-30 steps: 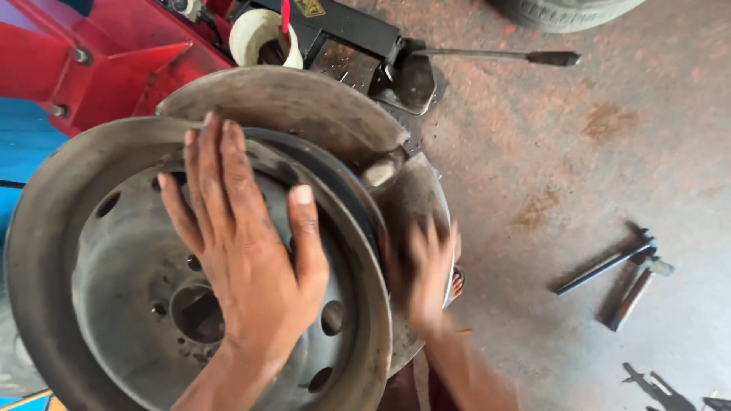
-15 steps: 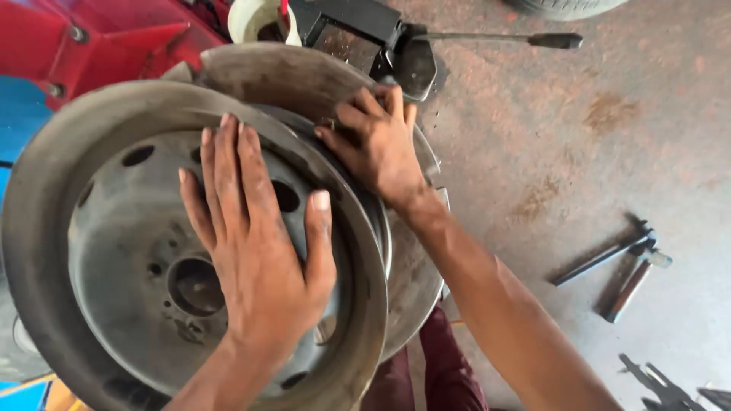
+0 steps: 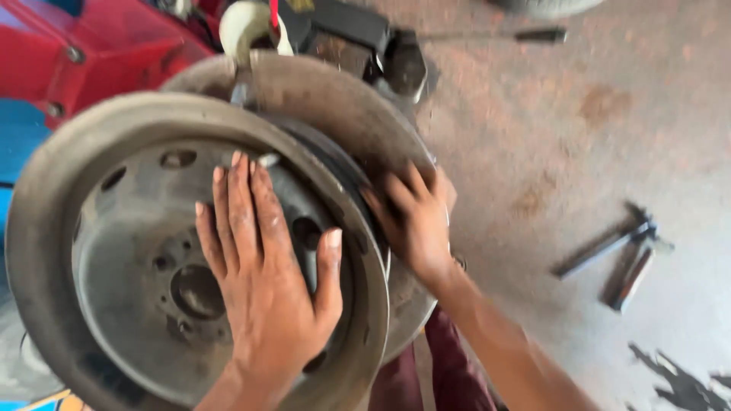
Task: The recorder uses sandpaper to sand and clean the inner surface of a metal wheel rim in an auto shop.
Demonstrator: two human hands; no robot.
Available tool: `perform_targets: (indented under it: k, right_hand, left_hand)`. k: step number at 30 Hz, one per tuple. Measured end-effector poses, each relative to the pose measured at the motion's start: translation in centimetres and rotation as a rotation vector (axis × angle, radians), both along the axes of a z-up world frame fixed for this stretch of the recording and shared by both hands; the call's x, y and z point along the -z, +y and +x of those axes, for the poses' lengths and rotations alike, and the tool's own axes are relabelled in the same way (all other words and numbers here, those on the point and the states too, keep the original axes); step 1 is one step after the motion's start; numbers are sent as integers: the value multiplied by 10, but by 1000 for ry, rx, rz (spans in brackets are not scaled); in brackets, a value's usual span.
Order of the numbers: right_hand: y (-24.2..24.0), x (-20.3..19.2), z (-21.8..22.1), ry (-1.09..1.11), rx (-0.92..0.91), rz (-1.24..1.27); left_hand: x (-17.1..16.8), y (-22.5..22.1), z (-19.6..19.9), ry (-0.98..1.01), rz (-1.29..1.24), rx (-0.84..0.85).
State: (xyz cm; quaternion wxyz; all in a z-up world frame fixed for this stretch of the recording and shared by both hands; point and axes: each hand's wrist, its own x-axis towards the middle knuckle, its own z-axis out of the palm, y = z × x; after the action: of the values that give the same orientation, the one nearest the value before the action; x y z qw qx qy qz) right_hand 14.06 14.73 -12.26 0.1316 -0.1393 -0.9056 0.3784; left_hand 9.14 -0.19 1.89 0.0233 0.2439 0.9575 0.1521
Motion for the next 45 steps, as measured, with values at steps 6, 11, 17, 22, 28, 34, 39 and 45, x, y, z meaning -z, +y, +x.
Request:
perform_targets:
  k: [6, 11, 17, 22, 28, 34, 39, 45]
  right_hand:
    - [7, 13, -50, -71, -43, 112]
    - [-2, 5, 6, -174, -73, 95]
    - [20, 43, -70, -44, -369, 219]
    - [2, 6, -13, -249, -277, -49]
    - [-11, 21, 7, -237, 119, 166]
    - [-8, 11, 22, -174, 55, 56]
    - [-8, 9, -15, -149, 74, 42]
    - [-5, 12, 8, -145, 49, 81]
  left_hand:
    - [-1, -1, 3, -23, -24, 42]
    - [-3, -3, 5, -40, -10, 50]
    - [2, -3, 5, -32, -14, 60]
    - [-1, -5, 8, -39, -6, 58]
    - [2, -4, 2, -24, -31, 76]
    - [-1, -2, 6, 2, -5, 54]
    - [-4, -10, 15, -9, -30, 73]
    - [-1, -14, 21, 20, -104, -102]
